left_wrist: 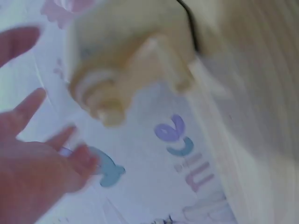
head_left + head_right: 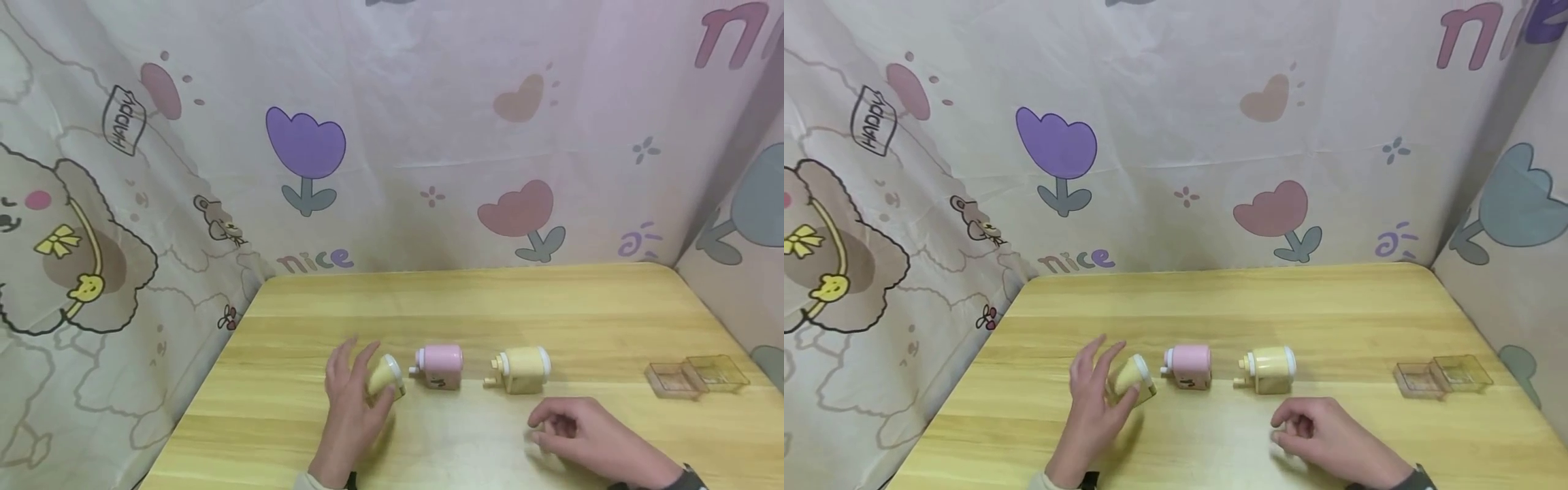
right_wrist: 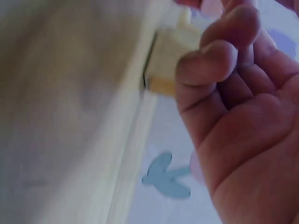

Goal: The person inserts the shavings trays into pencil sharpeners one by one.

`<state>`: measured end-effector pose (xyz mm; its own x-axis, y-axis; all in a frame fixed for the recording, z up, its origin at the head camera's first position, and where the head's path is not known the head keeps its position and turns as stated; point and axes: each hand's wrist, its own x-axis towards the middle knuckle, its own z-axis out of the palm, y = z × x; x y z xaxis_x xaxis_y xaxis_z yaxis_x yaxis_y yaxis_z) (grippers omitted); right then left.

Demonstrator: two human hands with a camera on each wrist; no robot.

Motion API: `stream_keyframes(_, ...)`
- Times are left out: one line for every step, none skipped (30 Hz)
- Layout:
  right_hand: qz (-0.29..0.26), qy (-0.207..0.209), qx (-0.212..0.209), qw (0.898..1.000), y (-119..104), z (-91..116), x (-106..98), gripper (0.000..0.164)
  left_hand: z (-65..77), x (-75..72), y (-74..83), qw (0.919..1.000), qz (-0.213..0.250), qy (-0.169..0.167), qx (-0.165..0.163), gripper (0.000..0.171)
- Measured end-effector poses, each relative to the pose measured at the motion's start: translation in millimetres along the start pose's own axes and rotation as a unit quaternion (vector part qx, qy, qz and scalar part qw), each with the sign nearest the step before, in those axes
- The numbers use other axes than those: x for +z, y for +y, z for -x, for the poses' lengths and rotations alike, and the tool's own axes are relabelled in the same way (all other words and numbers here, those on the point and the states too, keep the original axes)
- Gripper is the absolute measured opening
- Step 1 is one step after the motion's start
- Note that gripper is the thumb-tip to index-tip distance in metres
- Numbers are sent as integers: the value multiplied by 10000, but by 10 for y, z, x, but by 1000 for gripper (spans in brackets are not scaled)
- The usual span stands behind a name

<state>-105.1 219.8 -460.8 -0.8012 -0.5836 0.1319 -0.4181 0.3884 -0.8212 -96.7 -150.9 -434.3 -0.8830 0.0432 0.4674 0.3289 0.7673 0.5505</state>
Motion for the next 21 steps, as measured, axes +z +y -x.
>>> stream_keyframes(52, 33, 107, 9999, 15, 28, -48, 8, 0, 19, 29, 9995, 224, 108, 206, 62)
stream_keyframes(159, 118, 203, 9996, 33, 56, -95, 7, 3, 41, 60, 9979, 452, 154, 428, 55)
stream_keyframes(316, 255, 289, 9988, 51, 83, -138, 6, 11, 66, 89, 9956, 670, 109, 640, 48)
stream_keyframes(488, 394, 414, 9972, 69, 106, -183, 5, 17, 94, 116, 9925, 837, 38, 885, 41)
stream_keyframes(679, 563, 609, 9942, 87, 129, -227, 7, 23, 123, 141, 9890, 989, -83, 1093, 34)
stream_keyframes(894, 753, 763, 9902, 107, 147, -267, 8, 34, 149, 163, 9859, 1092, -274, 1236, 27)
stream_keyframes(1090, 937, 921, 9853, 132, 165, -303, 10, 46, 177, 182, 9829, 1179, -514, 1317, 20)
stream_keyframes(1242, 1070, 1129, 9800, 156, 183, -340, 14, 58, 201, 196, 9800, 1207, -785, 1373, 15)
stream_keyframes(1379, 1185, 1317, 9745, 183, 202, -378, 16, 70, 222, 207, 9779, 1208, -1069, 1328, 12)
stream_keyframes(1514, 1276, 1503, 9686, 213, 219, -419, 19, 81, 240, 217, 9763, 1182, -1328, 1231, 14)
stream_keyframes(1643, 1386, 1634, 9629, 244, 235, -460, 22, 92, 253, 225, 9746, 1157, -1594, 1064, 17)
stream_keyframes(1790, 1494, 1703, 9574, 276, 251, -500, 25, 103, 262, 231, 9728, 1109, -1842, 865, 21)
stream_keyframes(1910, 1558, 1790, 9525, 307, 269, -541, 28, 110, 270, 235, 9706, 1062, -2031, 742, 23)
stream_keyframes(2009, 1588, 1873, 9483, 339, 289, -584, 31, 118, 276, 238, 9687, 1001, -2178, 639, 24)
stream_keyframes(2130, 1667, 1868, 9444, 372, 307, -624, 33, 125, 280, 240, 9671, 951, -2297, 544, 25)
stream_keyframes(2250, 1753, 1857, 9403, 403, 325, -655, 36, 132, 283, 242, 9657, 900, -2378, 519, 25)
stream_keyframes(2345, 1828, 1846, 9368, 430, 341, -679, 39, 137, 286, 243, 9646, 854, -2443, 514, 25)
stream_keyframes(2431, 1900, 1828, 9335, 456, 360, -695, 41, 140, 287, 245, 9637, 809, -2486, 540, 24)
stream_keyframes(2475, 1972, 1782, 9317, 480, 376, -702, 44, 143, 287, 247, 9630, 778, -2519, 565, 24)
stream_keyframes(2545, 2067, 1723, 9289, 502, 388, -705, 47, 145, 287, 247, 9628, 737, -2531, 599, 23)
stream_keyframes(2605, 2186, 1650, 9258, 522, 400, -701, 49, 145, 286, 248, 9625, 735, -2541, 602, 23)
